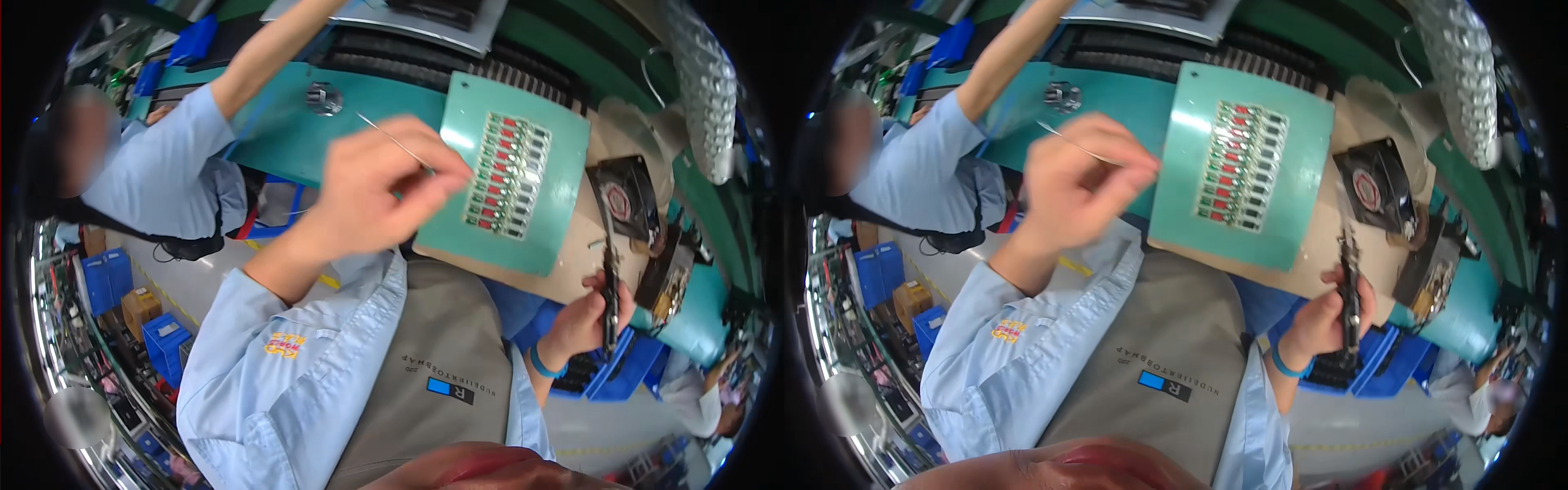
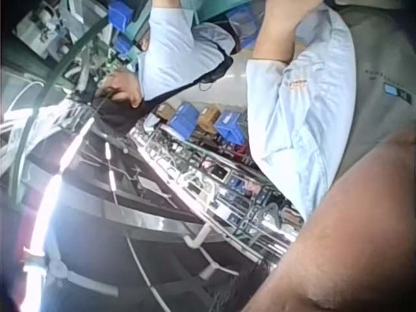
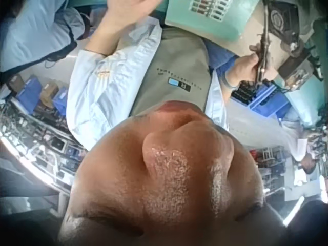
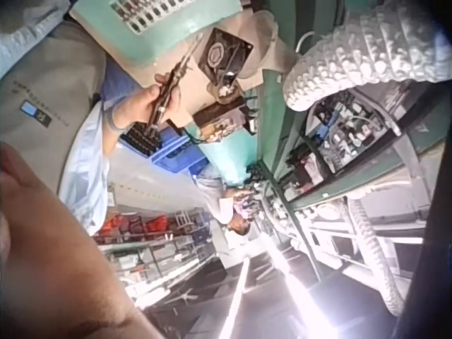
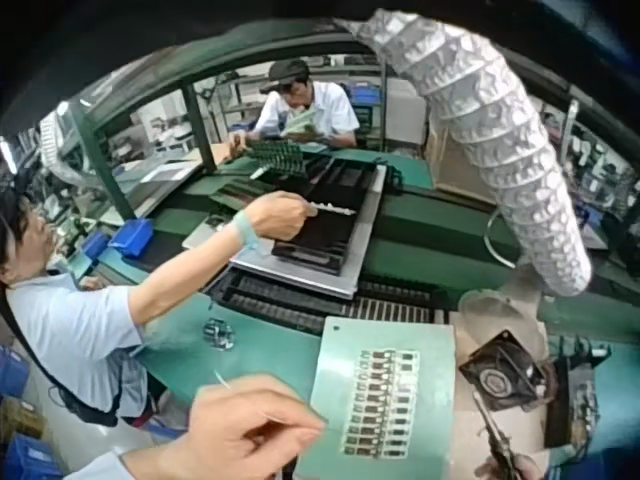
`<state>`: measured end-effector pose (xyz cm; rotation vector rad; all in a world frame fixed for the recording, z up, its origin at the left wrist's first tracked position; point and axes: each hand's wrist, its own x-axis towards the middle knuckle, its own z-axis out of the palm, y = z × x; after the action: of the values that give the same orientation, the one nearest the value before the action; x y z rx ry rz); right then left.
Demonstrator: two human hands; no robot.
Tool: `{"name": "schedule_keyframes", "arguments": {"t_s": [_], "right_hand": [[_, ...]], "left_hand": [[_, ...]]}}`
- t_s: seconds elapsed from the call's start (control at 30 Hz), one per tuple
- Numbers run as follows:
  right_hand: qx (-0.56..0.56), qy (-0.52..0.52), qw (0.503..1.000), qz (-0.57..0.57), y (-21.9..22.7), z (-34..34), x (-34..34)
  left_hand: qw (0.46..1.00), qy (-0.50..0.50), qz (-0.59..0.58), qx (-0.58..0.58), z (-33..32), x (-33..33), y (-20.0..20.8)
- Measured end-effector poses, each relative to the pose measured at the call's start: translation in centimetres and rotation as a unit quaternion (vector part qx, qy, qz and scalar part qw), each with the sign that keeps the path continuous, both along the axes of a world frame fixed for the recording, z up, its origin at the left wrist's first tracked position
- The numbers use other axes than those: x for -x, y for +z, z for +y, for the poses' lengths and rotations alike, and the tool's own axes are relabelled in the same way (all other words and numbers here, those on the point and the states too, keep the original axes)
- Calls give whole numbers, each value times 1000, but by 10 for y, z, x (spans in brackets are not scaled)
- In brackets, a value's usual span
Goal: Soldering electronic components onto printed circuit boards at a manual assembly station.
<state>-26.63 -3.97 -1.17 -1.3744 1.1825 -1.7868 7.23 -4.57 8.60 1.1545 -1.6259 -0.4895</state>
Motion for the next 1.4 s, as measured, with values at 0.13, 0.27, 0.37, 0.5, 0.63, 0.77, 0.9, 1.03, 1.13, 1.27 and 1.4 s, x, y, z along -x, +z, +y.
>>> {"name": "schedule_keyframes", "arguments": {"t_s": [0.13, 0.27, 0.37, 0.5, 0.63, 0.77, 0.9, 1.03, 1.13, 1.27, 1.4], "right_hand": [[26, 51, 996, 72, 17, -3, -36], [-27, 49, 984, 170, 27, -8, -49], [-34, 54, 971, 229, 29, -16, -60], [-44, 64, 958, 277, 34, -24, -67], [-53, 78, 947, 307, 34, -32, -72], [-59, 87, 941, 322, 31, -36, -77], [-57, 104, 934, 338, 29, -39, -81], [-46, 102, 935, 336, 26, -43, -83], [-47, 103, 937, 330, 24, -43, -82], [-51, 109, 942, 314, 20, -43, -82], [-60, 103, 943, 310, 17, -40, -80]], "left_hand": [[993, 83, -55, 68, -21, -9, 8], [985, 54, -105, 125, -51, -14, 3], [983, 60, -72, 157, -65, -5, -1], [984, 55, -55, 159, -79, -5, -7], [986, 45, -70, 144, -86, -11, -14], [984, 34, -120, 125, -88, -15, -19], [986, 44, -134, 86, -90, -15, -21], [985, 26, -135, 108, -95, -18, -25], [984, 12, -136, 115, -98, -20, -23], [983, -8, -140, 120, -100, -22, -18], [978, -12, -162, 129, -101, -22, -19]]}}
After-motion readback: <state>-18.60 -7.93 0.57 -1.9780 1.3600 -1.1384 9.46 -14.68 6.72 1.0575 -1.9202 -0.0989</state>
